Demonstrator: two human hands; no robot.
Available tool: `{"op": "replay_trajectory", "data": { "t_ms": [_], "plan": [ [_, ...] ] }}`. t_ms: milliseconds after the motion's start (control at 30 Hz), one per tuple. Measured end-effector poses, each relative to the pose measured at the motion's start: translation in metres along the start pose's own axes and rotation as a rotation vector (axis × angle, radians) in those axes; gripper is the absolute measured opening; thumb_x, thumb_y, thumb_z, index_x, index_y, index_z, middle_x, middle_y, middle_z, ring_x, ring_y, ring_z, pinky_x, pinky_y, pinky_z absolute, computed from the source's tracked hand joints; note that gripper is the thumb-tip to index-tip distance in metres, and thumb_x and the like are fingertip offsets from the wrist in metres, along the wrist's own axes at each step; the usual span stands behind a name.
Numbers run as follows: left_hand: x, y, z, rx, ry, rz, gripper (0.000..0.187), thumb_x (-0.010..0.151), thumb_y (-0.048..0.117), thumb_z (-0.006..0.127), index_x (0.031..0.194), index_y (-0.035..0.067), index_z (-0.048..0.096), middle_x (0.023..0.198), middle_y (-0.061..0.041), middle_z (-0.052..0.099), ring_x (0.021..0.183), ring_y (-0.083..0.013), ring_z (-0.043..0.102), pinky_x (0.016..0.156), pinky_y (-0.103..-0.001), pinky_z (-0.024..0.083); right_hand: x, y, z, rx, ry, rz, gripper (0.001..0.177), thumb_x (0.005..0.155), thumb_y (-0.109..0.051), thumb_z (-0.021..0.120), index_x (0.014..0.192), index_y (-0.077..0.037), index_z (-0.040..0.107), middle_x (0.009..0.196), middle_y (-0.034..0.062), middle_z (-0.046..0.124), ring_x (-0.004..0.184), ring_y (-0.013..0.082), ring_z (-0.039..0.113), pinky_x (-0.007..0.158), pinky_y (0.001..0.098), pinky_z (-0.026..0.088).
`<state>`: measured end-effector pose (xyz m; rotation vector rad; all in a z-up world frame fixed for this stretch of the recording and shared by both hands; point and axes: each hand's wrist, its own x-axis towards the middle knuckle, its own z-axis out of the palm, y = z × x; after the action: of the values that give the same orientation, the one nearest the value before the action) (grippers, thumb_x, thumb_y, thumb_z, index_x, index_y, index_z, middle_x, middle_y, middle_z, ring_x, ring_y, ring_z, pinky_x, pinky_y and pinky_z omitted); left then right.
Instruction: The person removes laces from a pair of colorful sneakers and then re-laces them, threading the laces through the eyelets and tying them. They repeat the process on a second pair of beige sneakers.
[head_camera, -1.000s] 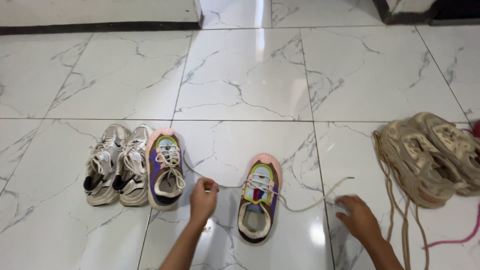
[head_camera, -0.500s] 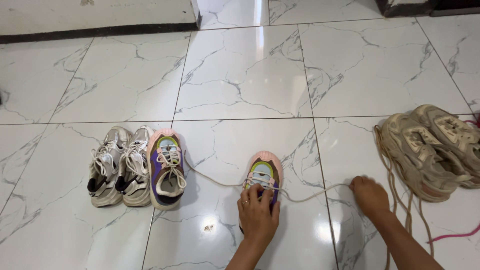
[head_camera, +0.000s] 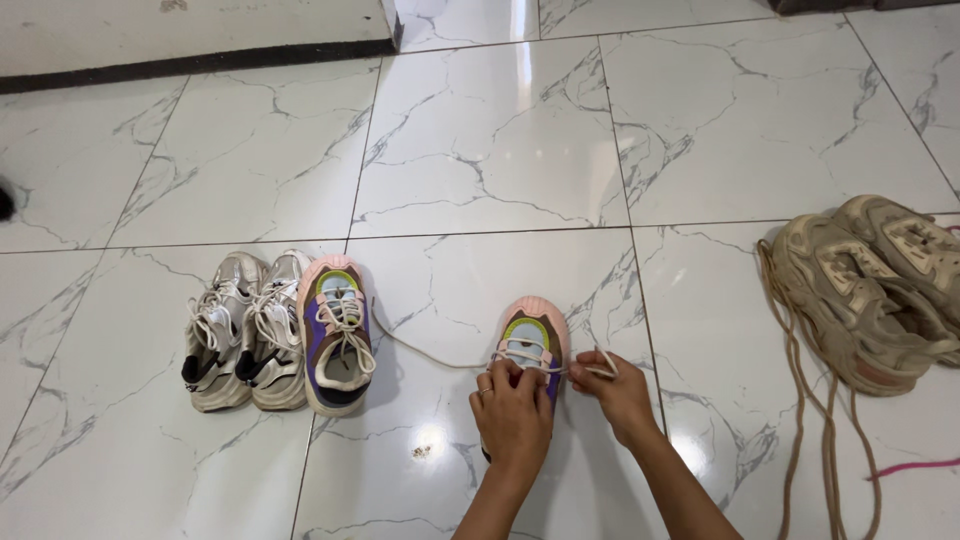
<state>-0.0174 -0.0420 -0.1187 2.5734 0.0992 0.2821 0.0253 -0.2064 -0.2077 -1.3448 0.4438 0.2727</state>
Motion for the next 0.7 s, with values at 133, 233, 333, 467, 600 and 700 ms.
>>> {"op": "replay_trajectory", "data": {
  "t_ms": [133, 233, 333, 467, 600, 700],
  "plan": [
    [0.0, 0.001, 0.002, 0.021, 0.033, 0.017, 0.011, 0.081, 0.021, 0.073, 0.09, 0.015, 0.073, 0.109, -0.006, 0.059, 0.106, -0.0278, 0.052, 0.086, -0.044, 0.038, 0.004, -0.017, 0.011, -0.139, -0.04, -0.069, 0.026, 0.084, -0.009, 0.079, 0.105, 0.003, 0.07, 0.091, 0.0102, 0.075, 0.084, 0.0178, 0.071, 0.078, 0.0327, 0.059],
    [-0.001, -0.002, 0.004, 0.031, 0.002, 0.004, 0.011, 0.083, 0.022, 0.073, 0.092, 0.015, 0.073, 0.111, -0.006, 0.059, 0.107, -0.0278, 0.053, 0.086, -0.044, 0.038, 0.004, -0.021, 0.011, -0.215, -0.11, -0.047, 0.025, 0.084, -0.011, 0.079, 0.103, 0.0, 0.07, 0.09, 0.0087, 0.076, 0.083, 0.0155, 0.071, 0.078, 0.0307, 0.059],
    [-0.002, -0.003, 0.007, 0.041, 0.035, 0.038, 0.014, 0.082, 0.021, 0.073, 0.095, 0.014, 0.074, 0.12, -0.01, 0.059, 0.11, -0.0297, 0.053, 0.087, -0.045, 0.038, 0.006, -0.026, 0.007, -0.175, -0.244, -0.042, 0.025, 0.084, -0.011, 0.079, 0.104, 0.0, 0.068, 0.09, 0.0069, 0.074, 0.081, 0.0139, 0.069, 0.076, 0.0315, 0.057],
    [-0.004, -0.003, 0.013, 0.083, 0.043, 0.075, 0.018, 0.083, 0.02, 0.072, 0.1, 0.014, 0.075, 0.125, -0.011, 0.059, 0.113, -0.0306, 0.053, 0.088, -0.045, 0.038, 0.015, -0.031, 0.002, -0.195, -0.344, 0.034, 0.025, 0.084, -0.009, 0.077, 0.106, -0.004, 0.066, 0.085, 0.0043, 0.074, 0.075, 0.013, 0.067, 0.073, 0.0306, 0.057],
    [-0.004, -0.004, 0.013, 0.101, 0.022, 0.1, 0.021, 0.083, 0.019, 0.071, 0.101, 0.011, 0.075, 0.127, -0.012, 0.058, 0.114, -0.0312, 0.053, 0.088, -0.046, 0.038, 0.022, -0.027, 0.004, -0.198, -0.414, 0.031, 0.025, 0.084, -0.007, 0.078, 0.105, -0.003, 0.065, 0.076, 0.0053, 0.072, 0.065, 0.0131, 0.061, 0.062, 0.0281, 0.05],
    [-0.002, -0.004, 0.012, 0.088, -0.024, 0.085, 0.02, 0.086, 0.021, 0.071, 0.101, 0.009, 0.074, 0.127, -0.013, 0.057, 0.114, -0.0314, 0.052, 0.088, -0.046, 0.038, 0.022, -0.019, 0.007, -0.261, -0.291, 0.04, 0.018, 0.084, -0.01, 0.079, 0.098, -0.003, 0.069, 0.072, 0.0051, 0.071, 0.061, 0.0125, 0.059, 0.057, 0.0275, 0.047]
  ]
}}
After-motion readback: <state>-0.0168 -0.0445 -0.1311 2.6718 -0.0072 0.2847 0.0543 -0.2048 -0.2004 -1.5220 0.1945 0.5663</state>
